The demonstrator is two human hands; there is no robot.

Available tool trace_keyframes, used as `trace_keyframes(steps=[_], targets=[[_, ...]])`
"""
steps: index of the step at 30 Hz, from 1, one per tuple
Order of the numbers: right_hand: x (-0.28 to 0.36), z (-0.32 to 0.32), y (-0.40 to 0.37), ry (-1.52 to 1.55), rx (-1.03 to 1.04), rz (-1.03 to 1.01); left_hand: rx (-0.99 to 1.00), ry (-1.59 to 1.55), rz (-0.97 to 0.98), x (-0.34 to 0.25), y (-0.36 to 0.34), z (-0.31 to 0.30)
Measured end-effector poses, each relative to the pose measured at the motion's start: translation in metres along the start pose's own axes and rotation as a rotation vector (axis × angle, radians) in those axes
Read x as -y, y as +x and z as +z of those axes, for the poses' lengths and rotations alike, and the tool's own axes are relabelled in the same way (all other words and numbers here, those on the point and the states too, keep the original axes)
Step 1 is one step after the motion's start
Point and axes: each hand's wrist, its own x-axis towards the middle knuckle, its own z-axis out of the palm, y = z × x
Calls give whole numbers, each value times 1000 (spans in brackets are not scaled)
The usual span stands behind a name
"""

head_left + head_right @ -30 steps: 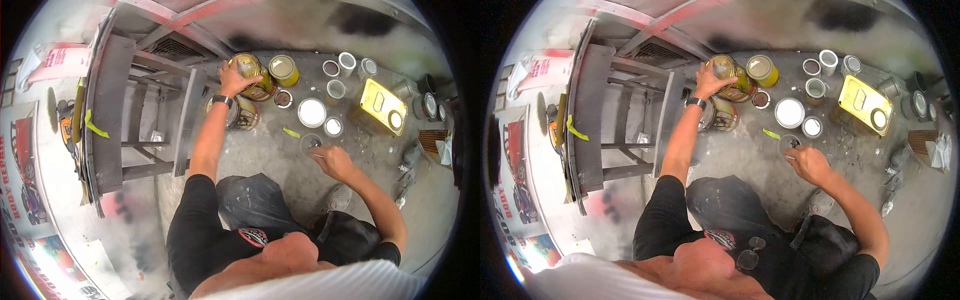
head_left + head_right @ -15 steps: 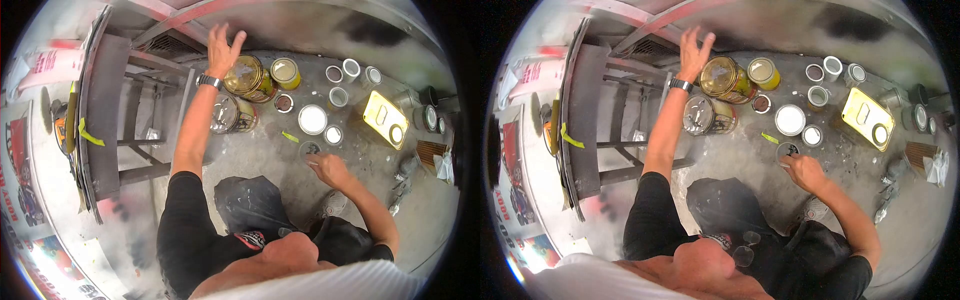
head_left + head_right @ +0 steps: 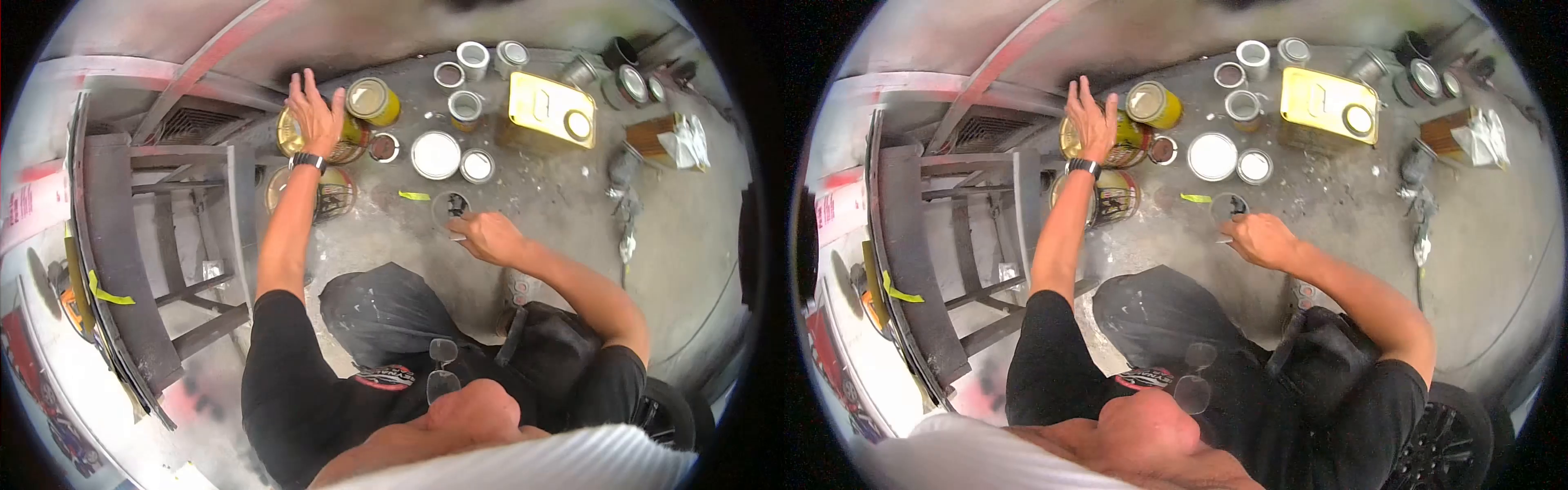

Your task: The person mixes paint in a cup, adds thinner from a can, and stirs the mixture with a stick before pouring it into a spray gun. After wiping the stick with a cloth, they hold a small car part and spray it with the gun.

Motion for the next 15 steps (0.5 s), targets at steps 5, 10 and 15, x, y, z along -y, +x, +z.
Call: trace_keyframes(steps=[5, 10, 15], targets=[[-12, 14, -9, 21, -92, 6, 160, -344, 254, -83, -64, -18], [-35, -14, 26, 182, -98, -71, 457, -613, 144, -112, -127, -32], [-64, -20, 71, 292, -71, -97, 592, -699, -37, -128, -141, -64]])
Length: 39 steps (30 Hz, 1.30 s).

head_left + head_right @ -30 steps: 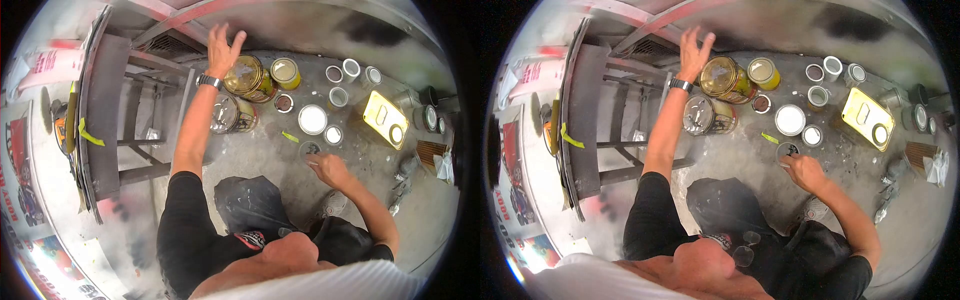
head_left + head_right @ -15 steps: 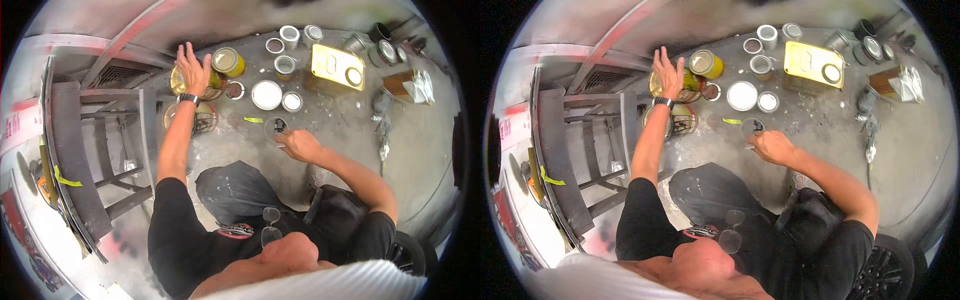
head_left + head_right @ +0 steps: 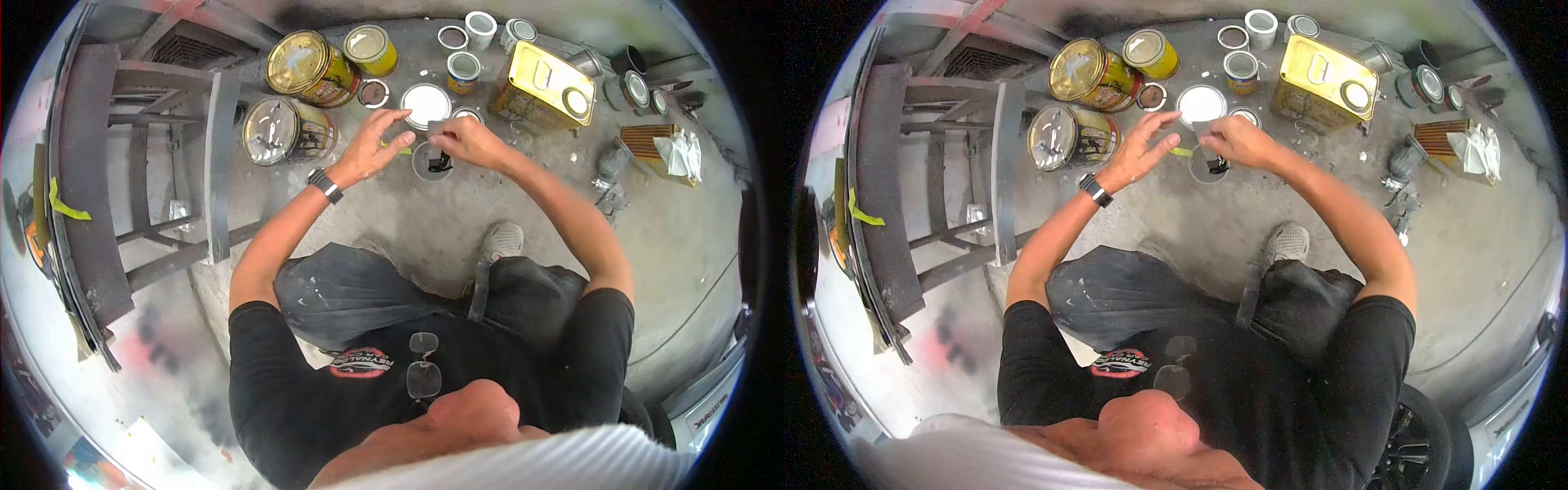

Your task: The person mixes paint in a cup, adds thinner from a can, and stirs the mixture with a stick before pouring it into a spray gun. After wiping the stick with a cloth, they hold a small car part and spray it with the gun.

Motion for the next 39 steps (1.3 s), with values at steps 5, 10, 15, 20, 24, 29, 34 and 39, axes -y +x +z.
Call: trace_keyframes(steps=[5, 10, 15, 20, 24, 29, 34, 39], targets=[[-7, 3, 25, -37, 4, 47, -6, -225, -92, -10, 4, 8], [0, -9, 8, -55, -172, 91, -30, -574, -226, 0, 26, 23], [-34, -21, -23, -186, -487, 67, -72, -555, -246, 15, 44, 29], [-80, -2, -52, -339, -382, 246, -72, -367, -189, 27, 54, 35], [-68, 0, -49, -328, -279, 256, -173, -395, -187, 30, 53, 35], [-74, 3, -25, -337, -207, 132, -252, -487, -142, 37, 52, 34], [-103, 14, -37, -366, -263, 108, -222, -446, -183, 26, 57, 30], [-76, -8, -73, -322, -230, 207, -265, -478, -213, 39, 60, 37]])
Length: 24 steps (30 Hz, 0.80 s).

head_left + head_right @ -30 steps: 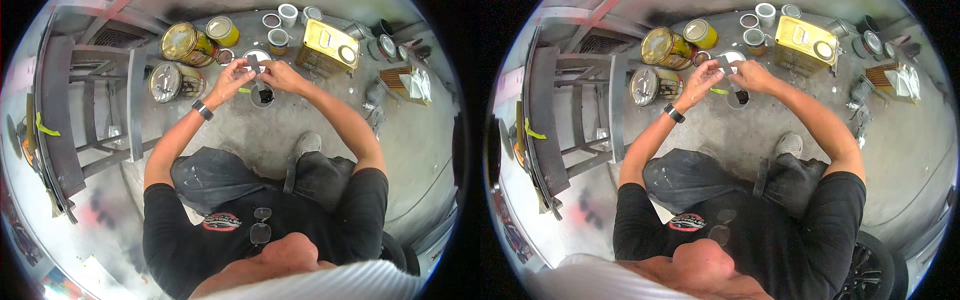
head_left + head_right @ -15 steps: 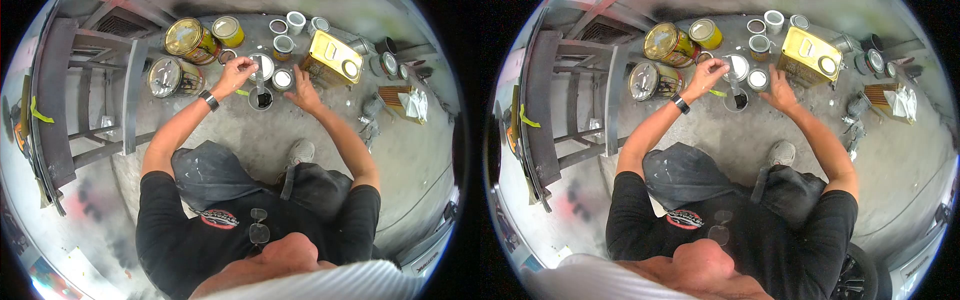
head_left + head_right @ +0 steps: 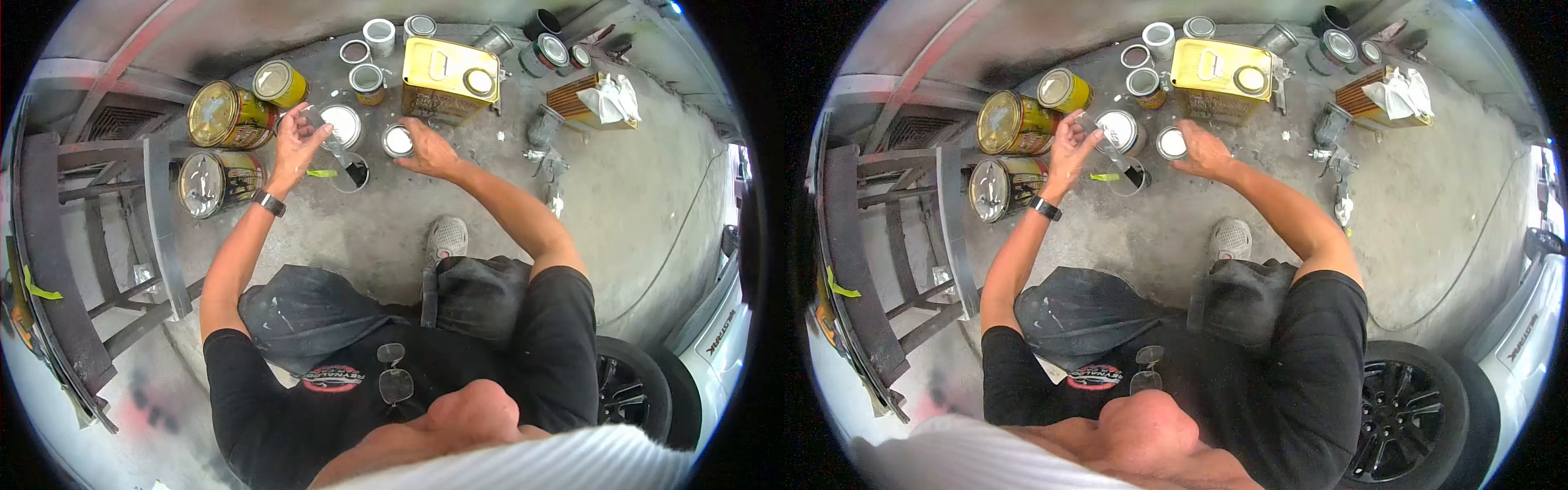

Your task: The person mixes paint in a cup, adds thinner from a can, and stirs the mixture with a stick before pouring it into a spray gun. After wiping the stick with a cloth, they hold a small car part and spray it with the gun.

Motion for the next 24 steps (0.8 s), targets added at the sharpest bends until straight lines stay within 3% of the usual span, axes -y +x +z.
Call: trace_keyframes(steps=[4, 7, 13, 15, 17, 19, 22, 24], targets=[[-15, 3, -22, 32, 4, 71, -28, 15, -12, -11, -6, -4], [-16, 2, -29, -19, -122, -84, -47, 42, -16, -14, -9, -8], [-38, -51, -73, -93, -250, 128, -208, 114, 171, -33, -22, -37], [-83, -64, -108, -220, -564, 160, -262, 140, 242, -45, -29, -48], [-118, -78, -147, -288, -998, 434, -291, 210, 307, -53, -35, -58], [-189, -72, -195, -632, -1212, 715, -294, 299, 384, -60, -40, -62], [-248, -66, -241, -155, -932, 970, -181, 488, 452, -84, -50, -53], [-256, -69, -245, -23, -718, 979, -44, 506, 495, -104, -53, -35]])
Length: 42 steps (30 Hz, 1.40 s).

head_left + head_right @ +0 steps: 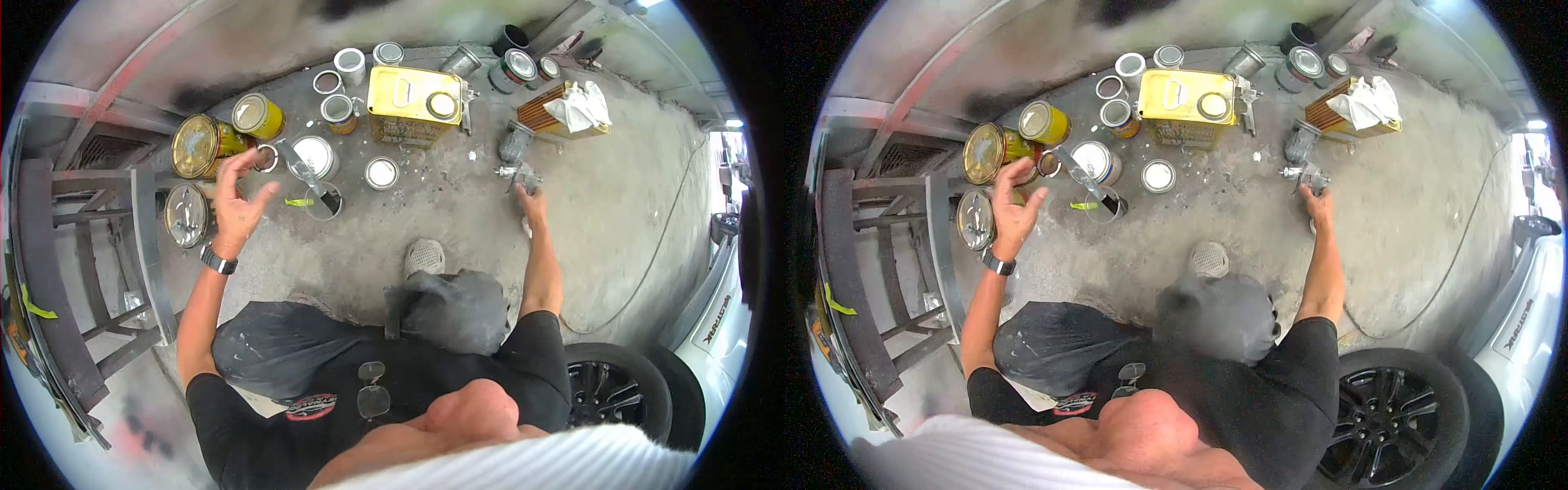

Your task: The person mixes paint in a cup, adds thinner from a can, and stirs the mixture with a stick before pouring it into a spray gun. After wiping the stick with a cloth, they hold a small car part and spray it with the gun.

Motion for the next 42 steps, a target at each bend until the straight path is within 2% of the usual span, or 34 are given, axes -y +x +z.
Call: trace_keyframes(steps=[2, 4, 9, 11, 14, 17, 18, 19, 22, 25, 28, 29, 32, 35, 38, 42], targets=[[13, -8, -4, 100, 192, 60, 175, -60, 13, -24, 7, 6], [38, -26, -23, 289, 326, 173, 342, -42, 115, -43, 11, 15], [37, -18, -112, 215, 161, -16, 600, -93, 238, -79, 5, 50], [68, -30, -166, 437, 95, -2, 671, -106, 205, -92, 2, 58], [82, -37, -219, 405, 86, -158, 604, -216, 163, -116, 7, 77], [135, -55, -237, 303, 136, -562, 458, -247, 202, -135, 12, 95], [151, -54, -240, 292, 138, -685, 489, -218, 182, -134, 12, 95], [154, -49, -239, 359, 237, -733, 518, -189, 161, -133, 12, 96], [167, -38, -235, 269, 492, -865, 610, -120, 101, -115, 8, 94], [208, -39, -229, 230, 911, -734, 642, -109, -21, -114, 2, 77], [227, -18, -235, 376, 1190, -848, 635, -87, 33, -112, -8, 68], [221, -1, -236, 369, 1247, -941, 618, -67, 31, -112, -10, 65], [224, 14, -246, 370, 1450, -745, 599, -32, -5, -109, -14, 55], [231, 14, -254, 268, 1443, -649, 628, -46, -43, -106, -12, 46], [224, 15, -251, 241, 1203, -822, 640, -3, -30, -107, -8, 38], [233, 4, -252, 214, 1139, -779, 656, 82, -12, -105, -2, 44]])
